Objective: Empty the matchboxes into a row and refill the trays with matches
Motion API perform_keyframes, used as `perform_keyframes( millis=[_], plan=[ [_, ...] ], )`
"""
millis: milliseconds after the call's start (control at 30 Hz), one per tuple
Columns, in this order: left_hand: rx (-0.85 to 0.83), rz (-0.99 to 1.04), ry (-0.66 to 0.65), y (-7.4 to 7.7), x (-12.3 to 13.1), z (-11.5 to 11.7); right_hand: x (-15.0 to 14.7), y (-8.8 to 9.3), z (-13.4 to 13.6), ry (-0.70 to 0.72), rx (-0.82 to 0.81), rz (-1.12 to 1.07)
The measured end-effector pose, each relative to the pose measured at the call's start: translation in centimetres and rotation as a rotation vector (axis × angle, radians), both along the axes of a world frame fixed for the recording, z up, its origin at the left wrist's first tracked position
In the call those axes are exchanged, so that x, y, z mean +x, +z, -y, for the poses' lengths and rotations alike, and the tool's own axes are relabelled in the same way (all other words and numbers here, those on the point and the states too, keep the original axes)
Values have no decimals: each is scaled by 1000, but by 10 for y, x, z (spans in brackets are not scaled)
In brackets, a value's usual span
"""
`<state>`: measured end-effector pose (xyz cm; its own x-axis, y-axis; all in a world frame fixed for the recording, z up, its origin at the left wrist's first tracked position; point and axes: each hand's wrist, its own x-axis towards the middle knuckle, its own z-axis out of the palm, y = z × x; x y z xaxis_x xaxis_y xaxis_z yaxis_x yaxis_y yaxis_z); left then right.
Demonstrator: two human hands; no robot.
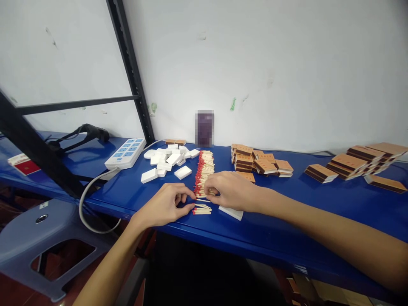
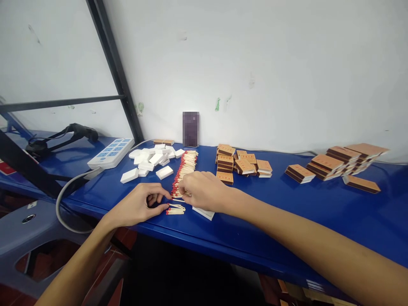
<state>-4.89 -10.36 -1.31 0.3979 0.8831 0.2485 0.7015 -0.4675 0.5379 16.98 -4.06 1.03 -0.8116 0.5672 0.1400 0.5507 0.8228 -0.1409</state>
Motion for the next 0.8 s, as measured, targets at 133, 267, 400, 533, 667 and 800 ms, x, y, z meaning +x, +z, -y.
perform_keyframes(
  millis=[133, 267, 400, 533, 667, 800],
  plan=[
    [4, -6, 0, 0, 0, 0, -1, -1, 0, -23, -3, -21],
    [-7, -7, -1, 0, 0, 1, -1, -2, -1, -37, -11, -35],
    [-9, -6, 5, 1, 0, 1, -1, -3, -1, -33, -57, -22],
    [-11, 1, 0, 0, 0, 1, -1, -2, -1, -41, -74, -24],
    [-18, 9, -10, -1, -1, 0, -1, 1, 0, -42, -137, -62],
    [-31, 14, -10, 0, -1, 1, -2, 3, 4, -49, -197, -99]
  ],
)
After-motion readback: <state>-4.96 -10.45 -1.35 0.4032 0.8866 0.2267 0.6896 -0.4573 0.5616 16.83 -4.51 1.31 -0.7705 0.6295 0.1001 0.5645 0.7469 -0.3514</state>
